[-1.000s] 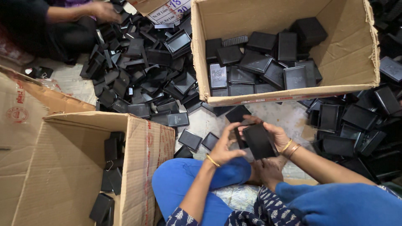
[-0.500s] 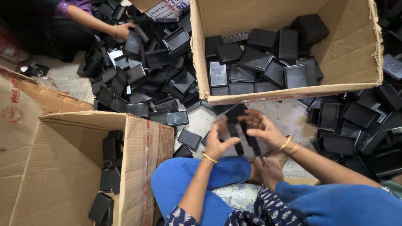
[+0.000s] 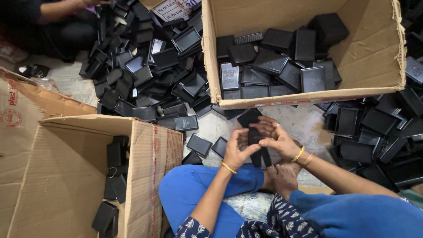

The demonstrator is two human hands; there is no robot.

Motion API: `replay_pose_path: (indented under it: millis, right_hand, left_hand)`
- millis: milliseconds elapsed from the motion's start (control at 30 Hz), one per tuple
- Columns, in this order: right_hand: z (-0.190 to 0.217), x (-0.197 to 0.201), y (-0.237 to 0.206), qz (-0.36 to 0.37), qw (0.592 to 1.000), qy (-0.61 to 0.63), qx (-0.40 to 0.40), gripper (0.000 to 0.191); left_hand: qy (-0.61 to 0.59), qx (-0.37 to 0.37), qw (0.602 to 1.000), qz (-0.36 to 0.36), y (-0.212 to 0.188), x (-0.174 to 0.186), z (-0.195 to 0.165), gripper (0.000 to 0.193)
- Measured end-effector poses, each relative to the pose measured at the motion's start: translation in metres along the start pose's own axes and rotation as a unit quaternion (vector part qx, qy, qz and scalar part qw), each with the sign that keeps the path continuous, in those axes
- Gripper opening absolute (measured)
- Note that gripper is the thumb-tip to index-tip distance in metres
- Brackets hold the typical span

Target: The person sits on the floor among large piles of black plastic boxes and sorts them one at a time, placing them into cardboard cartons. They pick up boxes from the floor pile, briefly handle and turn them, and drop them into the cartons in front of them.

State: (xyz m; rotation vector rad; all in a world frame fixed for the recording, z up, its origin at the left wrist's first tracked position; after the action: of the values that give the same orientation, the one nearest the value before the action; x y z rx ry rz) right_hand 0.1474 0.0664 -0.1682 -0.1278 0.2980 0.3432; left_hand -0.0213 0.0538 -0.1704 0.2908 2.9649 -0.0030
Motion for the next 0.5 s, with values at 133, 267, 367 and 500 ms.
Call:
replay_pose_path:
  millis: [133, 267, 367, 500]
  right_hand:
    - [-0.019, 0.014, 0.001, -0.070, 0.995, 0.070, -0.001, 0.069]
    - [-0.045, 0.044, 0.005, -0.253, 0.944, 0.199, -0.068, 0.051]
    - [-0.049, 0.049, 0.004, -0.279, 0.928, 0.231, -0.086, 0.046]
    - [-0.041, 0.039, 0.001, -0.220, 0.956, 0.146, -0.130, 0.050]
  left_hand:
    - [0.050, -0.023, 0.998, 0.033, -0.003, -0.010, -0.025, 0.071]
    - [0.312, -0.306, 0.899, -0.036, -0.020, -0.028, -0.072, 0.082]
    - [0.299, -0.251, 0.919, -0.062, -0.017, -0.029, -0.069, 0.063]
    - [0.275, -0.169, 0.943, -0.083, -0.009, -0.009, -0.056, 0.053]
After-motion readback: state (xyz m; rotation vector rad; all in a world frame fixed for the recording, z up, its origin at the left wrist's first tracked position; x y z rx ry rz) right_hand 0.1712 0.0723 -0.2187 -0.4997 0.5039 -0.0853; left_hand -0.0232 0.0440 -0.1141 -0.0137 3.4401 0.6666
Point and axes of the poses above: each hand's wrist, its own y-axis towards the middle knuckle, its own x-axis out of the back of the hand, z = x × y, the point moved 6 cm from there along y, towards the middle knuckle, and after that the axes turned 5 degrees about -z, right-handed, at the moved point
